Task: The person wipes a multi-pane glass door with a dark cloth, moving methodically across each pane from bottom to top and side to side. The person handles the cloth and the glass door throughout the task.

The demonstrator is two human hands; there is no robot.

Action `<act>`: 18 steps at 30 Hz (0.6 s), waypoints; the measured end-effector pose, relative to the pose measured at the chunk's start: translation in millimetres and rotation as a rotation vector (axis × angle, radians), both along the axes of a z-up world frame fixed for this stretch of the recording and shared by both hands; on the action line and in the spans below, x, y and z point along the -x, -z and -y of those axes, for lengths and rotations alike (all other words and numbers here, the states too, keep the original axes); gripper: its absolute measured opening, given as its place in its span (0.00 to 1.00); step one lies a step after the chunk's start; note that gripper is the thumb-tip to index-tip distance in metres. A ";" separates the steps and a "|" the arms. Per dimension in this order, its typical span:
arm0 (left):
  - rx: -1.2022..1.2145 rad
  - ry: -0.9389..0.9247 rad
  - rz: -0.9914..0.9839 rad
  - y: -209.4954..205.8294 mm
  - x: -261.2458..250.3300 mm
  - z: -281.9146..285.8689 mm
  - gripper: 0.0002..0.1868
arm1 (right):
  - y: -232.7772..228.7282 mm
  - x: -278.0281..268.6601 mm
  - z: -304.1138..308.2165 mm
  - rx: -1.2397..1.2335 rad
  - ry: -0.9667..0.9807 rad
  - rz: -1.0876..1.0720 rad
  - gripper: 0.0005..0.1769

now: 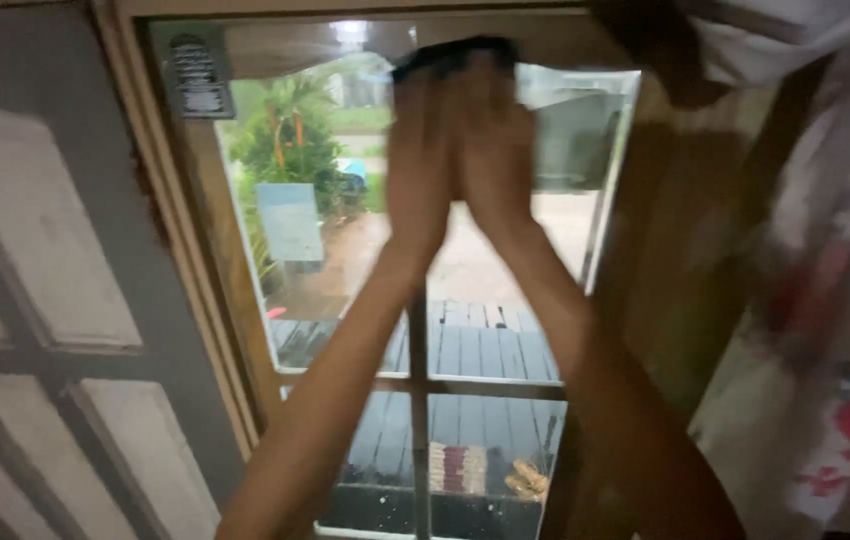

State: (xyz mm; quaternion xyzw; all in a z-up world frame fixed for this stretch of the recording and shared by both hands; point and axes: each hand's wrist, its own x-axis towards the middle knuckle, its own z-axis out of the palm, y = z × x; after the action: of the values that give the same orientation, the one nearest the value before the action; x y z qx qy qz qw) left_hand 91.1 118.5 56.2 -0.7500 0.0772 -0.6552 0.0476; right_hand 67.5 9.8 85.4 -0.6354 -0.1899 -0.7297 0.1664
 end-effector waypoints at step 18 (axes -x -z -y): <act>-0.096 0.310 0.139 -11.2 69.3 125.5 0.24 | 21.1 35.6 136.4 0.208 0.633 -0.117 0.23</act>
State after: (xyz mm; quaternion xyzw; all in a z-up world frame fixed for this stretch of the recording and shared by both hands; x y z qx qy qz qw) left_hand 21.7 -6.9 67.3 -0.6789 0.2196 -0.7005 -0.0131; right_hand 31.9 -126.6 64.3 -0.7173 -0.0466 -0.6841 -0.1237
